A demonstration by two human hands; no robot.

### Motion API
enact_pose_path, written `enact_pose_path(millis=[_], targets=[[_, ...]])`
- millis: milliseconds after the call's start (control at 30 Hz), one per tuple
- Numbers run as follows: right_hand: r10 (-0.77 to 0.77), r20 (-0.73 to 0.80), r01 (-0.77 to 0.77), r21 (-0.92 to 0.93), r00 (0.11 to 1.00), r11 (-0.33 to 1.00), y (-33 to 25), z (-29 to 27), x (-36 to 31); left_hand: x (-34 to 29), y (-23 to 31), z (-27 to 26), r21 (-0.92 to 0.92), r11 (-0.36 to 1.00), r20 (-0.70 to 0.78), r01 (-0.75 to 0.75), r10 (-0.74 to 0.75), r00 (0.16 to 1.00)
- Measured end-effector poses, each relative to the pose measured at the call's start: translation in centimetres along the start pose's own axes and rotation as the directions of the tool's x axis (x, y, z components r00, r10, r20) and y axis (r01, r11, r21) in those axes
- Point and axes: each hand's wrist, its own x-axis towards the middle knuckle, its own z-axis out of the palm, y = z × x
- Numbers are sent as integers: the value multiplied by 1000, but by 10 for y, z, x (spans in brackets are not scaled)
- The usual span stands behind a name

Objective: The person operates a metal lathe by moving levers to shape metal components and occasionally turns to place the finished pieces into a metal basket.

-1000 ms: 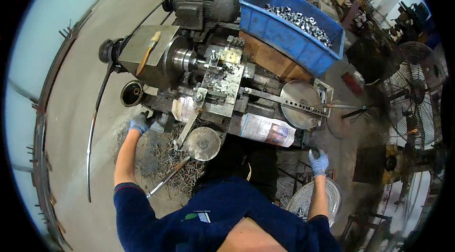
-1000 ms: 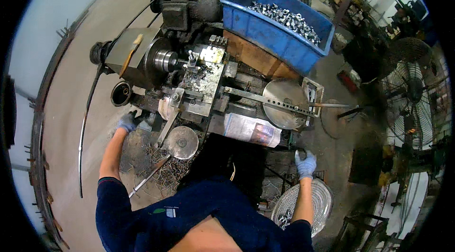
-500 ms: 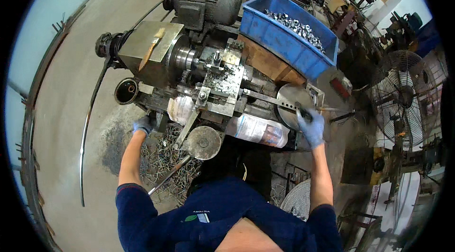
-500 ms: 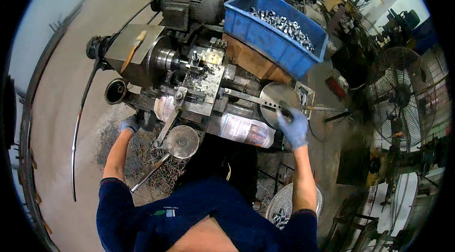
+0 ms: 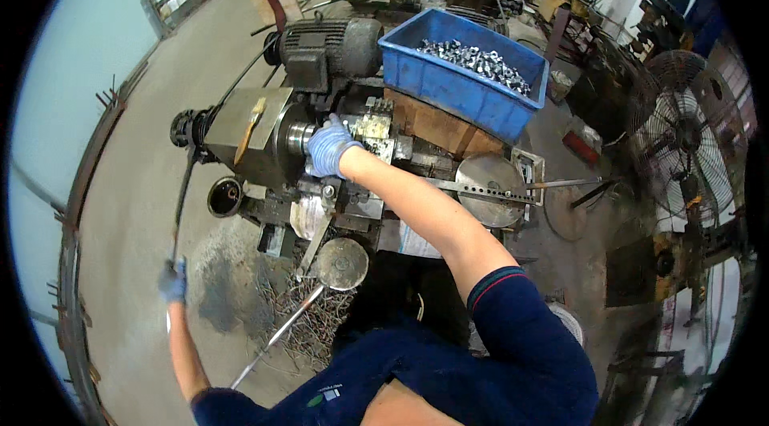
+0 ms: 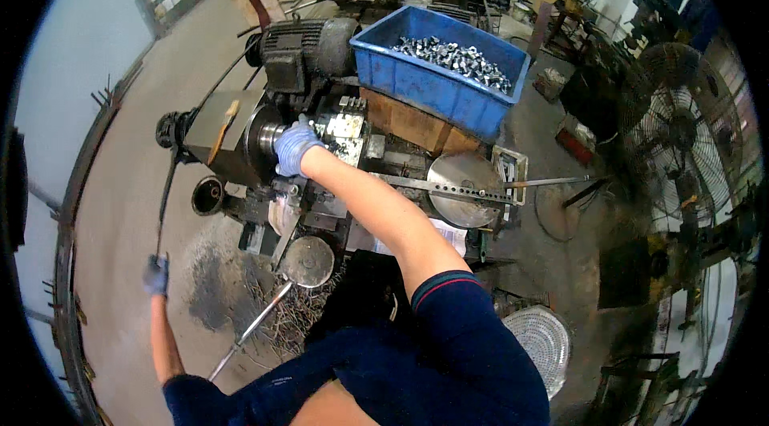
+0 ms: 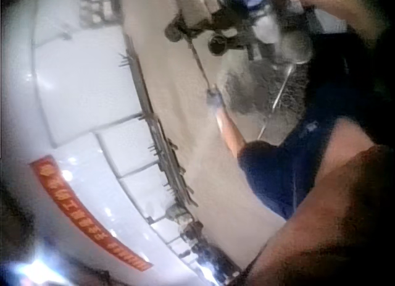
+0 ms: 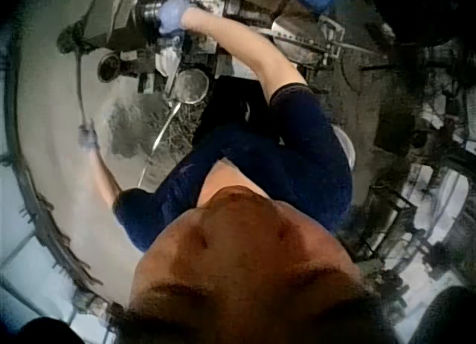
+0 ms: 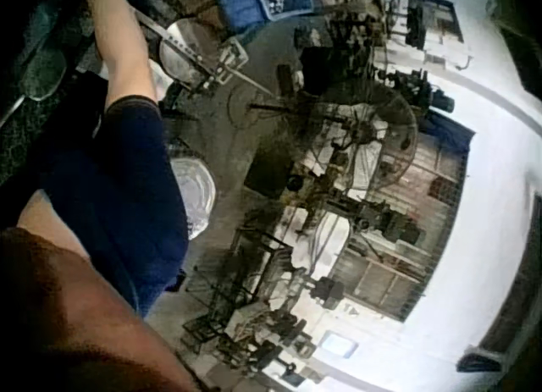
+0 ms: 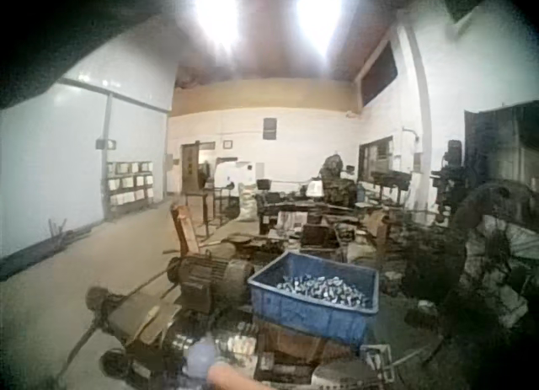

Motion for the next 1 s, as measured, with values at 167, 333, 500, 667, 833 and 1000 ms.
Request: enact_pose_path(millis=[167, 333, 500, 667, 833, 1000], targets=[[17, -40, -16, 30, 999, 999, -2, 4, 5, -50, 55, -15, -128, 991, 34, -43, 48, 998], [66, -107, -75, -79, 992, 994, 3, -11, -17, -32, 69, -35, -415, 892, 400, 178, 3, 917], [219, -330, -221, 31, 918, 975, 59, -65, -99, -11, 39, -6, -624, 747, 403, 230, 56, 913], [610, -286, -584, 178, 739, 792, 181, -83, -182, 12, 36, 14, -658, 713, 437, 242, 101, 894], [579, -630, -576, 244, 517, 780, 222, -50, -257, 26, 33, 24, -715, 684, 343, 143, 165, 925], [603, -675, -578, 310, 425, 755, 200, 12, -402, 12, 16, 11, -673, 690, 415, 266, 55, 908]])
